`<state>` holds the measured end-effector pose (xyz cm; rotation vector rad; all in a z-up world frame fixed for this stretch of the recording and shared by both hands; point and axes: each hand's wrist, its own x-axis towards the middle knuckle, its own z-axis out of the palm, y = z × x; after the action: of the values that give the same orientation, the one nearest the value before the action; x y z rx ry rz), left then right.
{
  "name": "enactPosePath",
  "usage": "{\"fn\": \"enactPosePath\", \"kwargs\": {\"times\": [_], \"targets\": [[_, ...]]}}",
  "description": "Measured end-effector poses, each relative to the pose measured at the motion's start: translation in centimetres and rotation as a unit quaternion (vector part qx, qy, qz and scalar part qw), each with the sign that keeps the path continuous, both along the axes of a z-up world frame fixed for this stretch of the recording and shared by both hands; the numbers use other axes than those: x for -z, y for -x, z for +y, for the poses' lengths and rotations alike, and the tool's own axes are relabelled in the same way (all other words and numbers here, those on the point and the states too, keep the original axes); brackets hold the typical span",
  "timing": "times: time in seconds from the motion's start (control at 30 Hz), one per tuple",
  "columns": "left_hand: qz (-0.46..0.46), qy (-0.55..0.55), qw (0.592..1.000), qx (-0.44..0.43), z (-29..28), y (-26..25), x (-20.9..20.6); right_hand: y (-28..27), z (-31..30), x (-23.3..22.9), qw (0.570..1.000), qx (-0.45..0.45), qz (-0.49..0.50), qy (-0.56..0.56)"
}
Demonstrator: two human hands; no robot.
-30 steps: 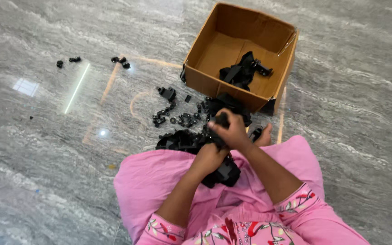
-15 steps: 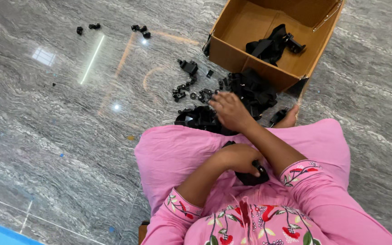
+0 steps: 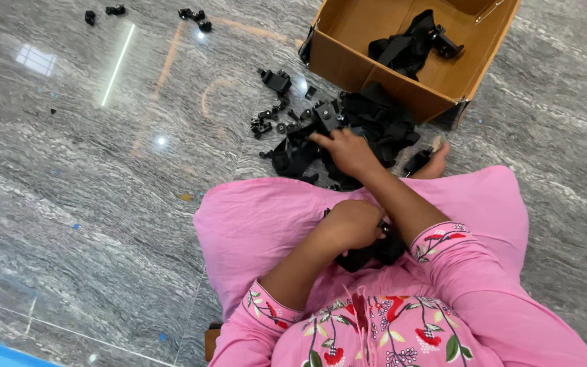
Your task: The person sits on the floor and assembles small black plastic components by hand, picking parts from a pile and a cardboard box, fitting them together, and occasionally placing assembled pieces back into the box.
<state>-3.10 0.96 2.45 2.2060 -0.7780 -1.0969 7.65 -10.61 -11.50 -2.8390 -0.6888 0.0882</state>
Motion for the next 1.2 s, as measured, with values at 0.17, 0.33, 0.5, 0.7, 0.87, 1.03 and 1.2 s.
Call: {"fn": "enactPosePath", "kwargs": {"times": [0.17, 0.33, 0.5, 0.7, 0.87, 1.03, 1.2], "targets": [[-0.245, 0.033, 0.967, -0.055, -0.1, 0.3, 3.5, -2.2, -1.8, -2.7, 0.974, 0.127, -0.07, -0.174], [-0.244, 0.032, 0.967, -0.067, 0.0, 0.7, 4.2, -3.2, -2.1, -4.5, 0.933, 0.181, -0.064, -0.305], [-0.253, 0.041, 0.965, -0.055, -0.2, 0.7, 4.3, -3.7, -2.4, -7.1, 0.92, 0.166, 0.004, -0.354], [-0.248, 0.026, 0.967, -0.052, -0.3, 0.8, 4.4, -2.7, -1.0, -8.8, 0.921, 0.208, -0.104, -0.311], [-0.26, 0.03, 0.964, -0.053, -0.2, 0.9, 4.4, -1.6, -0.2, -8.2, 0.964, 0.122, -0.118, -0.207], [-0.255, 0.009, 0.966, -0.042, -0.5, 0.8, 4.7, -0.8, 1.6, -4.9, 0.993, -0.076, -0.024, -0.085], [-0.249, 0.001, 0.968, -0.044, -0.4, 0.3, 3.9, -1.5, 1.2, -4.0, 1.0, 0.011, -0.014, 0.016]]}}
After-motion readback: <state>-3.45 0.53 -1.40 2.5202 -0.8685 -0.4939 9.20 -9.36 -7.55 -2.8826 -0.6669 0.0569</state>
